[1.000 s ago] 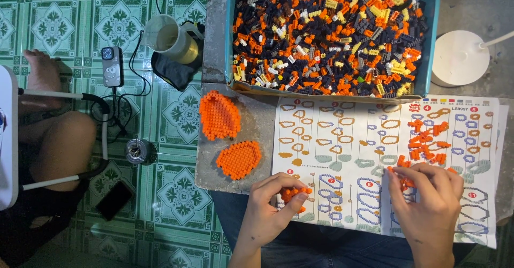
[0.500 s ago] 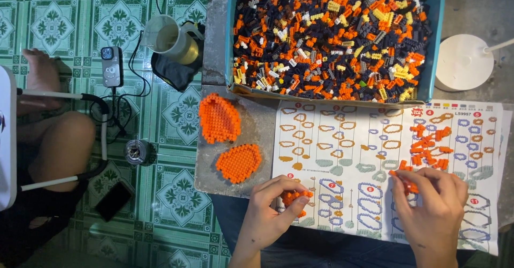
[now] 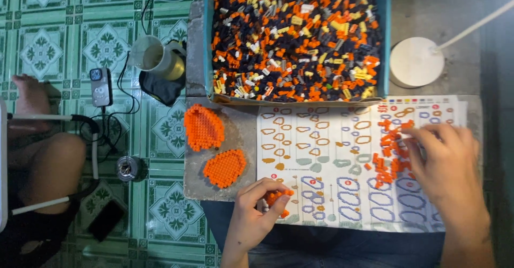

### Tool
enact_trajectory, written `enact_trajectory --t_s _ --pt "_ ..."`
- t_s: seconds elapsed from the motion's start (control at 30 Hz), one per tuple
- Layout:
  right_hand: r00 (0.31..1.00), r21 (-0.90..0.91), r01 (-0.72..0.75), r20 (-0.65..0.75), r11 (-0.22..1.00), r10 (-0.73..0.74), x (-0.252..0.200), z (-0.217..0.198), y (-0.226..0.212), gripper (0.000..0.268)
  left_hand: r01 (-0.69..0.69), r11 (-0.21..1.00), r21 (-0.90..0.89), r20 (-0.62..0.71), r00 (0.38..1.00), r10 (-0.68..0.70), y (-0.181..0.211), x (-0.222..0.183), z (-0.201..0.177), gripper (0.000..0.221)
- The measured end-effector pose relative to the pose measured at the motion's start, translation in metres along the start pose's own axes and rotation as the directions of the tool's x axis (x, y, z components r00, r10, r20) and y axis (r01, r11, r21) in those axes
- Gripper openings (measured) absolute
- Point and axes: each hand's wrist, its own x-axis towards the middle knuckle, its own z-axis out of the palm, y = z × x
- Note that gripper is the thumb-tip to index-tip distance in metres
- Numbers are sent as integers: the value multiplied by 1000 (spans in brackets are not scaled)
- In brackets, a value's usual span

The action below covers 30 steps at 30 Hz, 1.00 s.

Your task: The person assembles a structure from small interlocking plastic toy blocks by hand, attaching individual blocks to the growing structure.

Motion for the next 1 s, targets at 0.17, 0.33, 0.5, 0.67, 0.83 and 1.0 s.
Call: enact_trajectory --t_s 0.17,0.33,0.5,0.67,0.83,1.0 --pt "987 55 86 132 995 -93 22 -11 23 29 11 1000 -11 -30 999 -12 8 -8 2 10" --pt "933 68 -167 333 984 135 8 -17 19 23 76 997 25 -19 997 -76 3 -10 3 9" --pt "988 296 -21 152 955 -25 -26 19 32 23 67 996 55 -11 998 -67 4 -6 6 7" --pt "989 279 -72 141 958 33 -38 17 25 29 60 997 56 -21 998 -58 4 -5 8 10" --pt "978 261 -163 170 951 121 -36 8 7 27 60 997 40 -8 998 -60 8 -6 10 10" --pt "973 268 -183 188 946 135 -29 0 0 18 59 998 -5 -10 998 -59 13 -6 13 11"
